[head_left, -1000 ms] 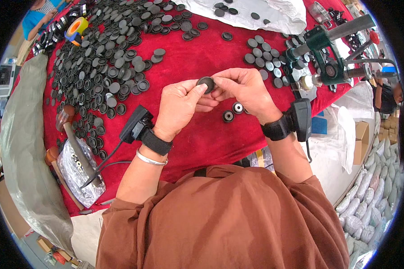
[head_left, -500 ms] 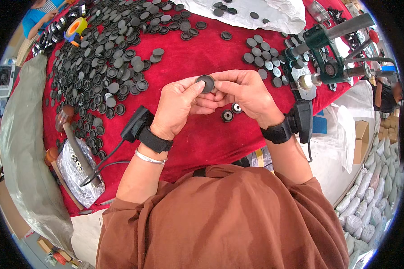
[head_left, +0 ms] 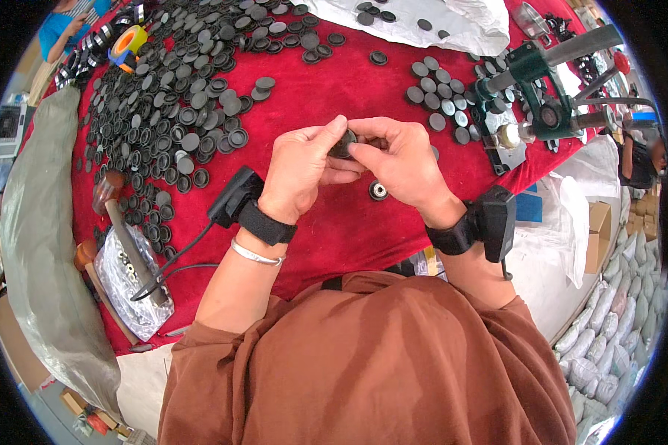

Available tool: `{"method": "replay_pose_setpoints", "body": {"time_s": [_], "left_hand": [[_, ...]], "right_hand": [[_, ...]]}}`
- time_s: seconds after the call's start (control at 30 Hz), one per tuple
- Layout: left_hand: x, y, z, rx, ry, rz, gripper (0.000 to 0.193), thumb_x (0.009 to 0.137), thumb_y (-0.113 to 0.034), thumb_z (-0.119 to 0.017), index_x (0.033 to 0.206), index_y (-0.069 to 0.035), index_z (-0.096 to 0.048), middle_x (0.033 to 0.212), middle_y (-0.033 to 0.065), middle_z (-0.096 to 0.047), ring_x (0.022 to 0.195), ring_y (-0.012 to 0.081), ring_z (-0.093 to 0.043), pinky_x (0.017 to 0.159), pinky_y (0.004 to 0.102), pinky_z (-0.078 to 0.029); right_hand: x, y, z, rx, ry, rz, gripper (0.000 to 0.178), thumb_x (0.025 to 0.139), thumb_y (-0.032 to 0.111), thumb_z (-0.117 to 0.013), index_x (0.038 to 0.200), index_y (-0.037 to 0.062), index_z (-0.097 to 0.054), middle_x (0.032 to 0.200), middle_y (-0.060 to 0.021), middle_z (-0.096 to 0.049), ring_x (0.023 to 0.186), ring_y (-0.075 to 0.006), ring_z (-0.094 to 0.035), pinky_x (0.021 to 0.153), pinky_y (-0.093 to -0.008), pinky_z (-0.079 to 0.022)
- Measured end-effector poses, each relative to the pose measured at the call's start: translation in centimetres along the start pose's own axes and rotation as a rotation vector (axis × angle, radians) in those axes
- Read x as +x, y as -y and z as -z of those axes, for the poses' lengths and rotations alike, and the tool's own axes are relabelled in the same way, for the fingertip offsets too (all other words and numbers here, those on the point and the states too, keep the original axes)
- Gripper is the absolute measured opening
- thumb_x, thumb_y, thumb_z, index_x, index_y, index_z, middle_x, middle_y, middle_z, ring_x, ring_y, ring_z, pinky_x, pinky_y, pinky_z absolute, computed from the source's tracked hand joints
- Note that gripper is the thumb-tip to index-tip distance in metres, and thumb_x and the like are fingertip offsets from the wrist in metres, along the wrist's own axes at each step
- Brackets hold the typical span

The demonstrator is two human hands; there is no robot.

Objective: Assembling black plastic caps with metal rings using a manual press and hammer.

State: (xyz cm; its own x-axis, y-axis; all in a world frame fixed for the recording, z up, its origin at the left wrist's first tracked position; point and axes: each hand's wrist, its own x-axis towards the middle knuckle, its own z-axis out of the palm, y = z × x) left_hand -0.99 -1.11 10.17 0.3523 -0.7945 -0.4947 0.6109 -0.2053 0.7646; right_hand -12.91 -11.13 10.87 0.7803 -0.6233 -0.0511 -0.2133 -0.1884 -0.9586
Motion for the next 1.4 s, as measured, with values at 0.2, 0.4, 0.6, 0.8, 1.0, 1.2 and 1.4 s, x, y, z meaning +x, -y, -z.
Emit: {"method": "replay_pose_setpoints", "body": {"time_s": [0.2,0.4,0.6,0.8,1.0,1.2,1.4], "left_hand": [[0.1,0.6,0.4,-0.14,0.038,0.018,0.034,0.097,-0.023,-0.051,0.103,0.009,-0.058,0.095,0.018,-0.065,0.082,0.0282,-0.068,0.072,0.0355,-0.06],[0.5,0.6,1.2,-0.341,0.105,0.11,0.027,0.096,-0.01,-0.044,0.107,0.013,-0.055,0.1,0.0219,-0.063,0.09,0.033,-0.066,0.083,0.0406,-0.058],[0.8,0.7,1.5,-0.451,0.13,0.146,0.028,0.096,-0.008,-0.042,0.107,0.014,-0.054,0.102,0.0222,-0.062,0.093,0.0339,-0.066,0.087,0.0403,-0.056],[0.2,0.5,1.5,-0.452,0.177,0.117,0.024,0.093,-0.003,-0.048,0.106,0.014,-0.057,0.102,0.0208,-0.063,0.093,0.0303,-0.067,0.084,0.0352,-0.058],[-0.2,0.9,-0.3,0.074,0.001,-0.06,0.021,0.094,-0.006,-0.051,0.107,0.006,-0.062,0.1,0.0152,-0.067,0.09,0.024,-0.068,0.084,0.0327,-0.056],[-0.3,1.7,-0.6,0.134,-0.037,-0.218,0.021,0.094,-0.004,-0.051,0.106,0.007,-0.063,0.097,0.0136,-0.067,0.087,0.0212,-0.068,0.078,0.0322,-0.058],[-0.6,1.7,-1.7,0.075,-0.171,-0.306,0.019,0.093,-0.001,-0.052,0.105,0.009,-0.064,0.091,0.0129,-0.068,0.081,0.0187,-0.068,0.07,0.0297,-0.059]], "right_hand": [[0.4,-1.3,0.9,0.359,0.056,-0.22,0.024,0.08,0.002,-0.062,0.102,-0.0055,-0.068,0.086,-0.01,-0.069,0.071,-0.0122,-0.064,0.064,-0.0248,-0.053],[1.1,-1.2,1.2,0.546,0.039,-0.411,0.02,0.08,0.002,-0.064,0.097,-0.0063,-0.068,0.079,-0.0097,-0.068,0.063,-0.0127,-0.062,0.058,-0.0237,-0.051],[1.4,-0.9,1.5,0.541,0.039,-0.491,0.018,0.081,0.005,-0.065,0.096,-0.0061,-0.068,0.079,-0.0107,-0.068,0.059,-0.0138,-0.062,0.055,-0.024,-0.052],[1.5,-1.2,1.3,0.543,0.043,-0.481,0.019,0.082,0.007,-0.066,0.097,-0.0048,-0.069,0.081,-0.0095,-0.069,0.061,-0.0125,-0.062,0.057,-0.0229,-0.052],[1.3,-1.8,-0.5,0.403,-0.037,-0.216,0.023,0.082,0.015,-0.071,0.097,-0.0031,-0.069,0.08,-0.0041,-0.067,0.065,-0.0072,-0.058,0.059,-0.0222,-0.05],[1.7,-2.2,-1.8,0.301,-0.07,-0.239,0.02,0.08,0.016,-0.076,0.087,-0.0008,-0.069,0.076,-0.0014,-0.065,0.067,-0.0064,-0.057,0.06,-0.0216,-0.048],[1.1,-1.4,-2.5,0.597,-0.17,-0.267,0.024,0.085,0.022,-0.071,0.089,-0.0017,-0.069,0.078,-0.0015,-0.066,0.069,-0.0062,-0.058,0.062,-0.0205,-0.048]]}}
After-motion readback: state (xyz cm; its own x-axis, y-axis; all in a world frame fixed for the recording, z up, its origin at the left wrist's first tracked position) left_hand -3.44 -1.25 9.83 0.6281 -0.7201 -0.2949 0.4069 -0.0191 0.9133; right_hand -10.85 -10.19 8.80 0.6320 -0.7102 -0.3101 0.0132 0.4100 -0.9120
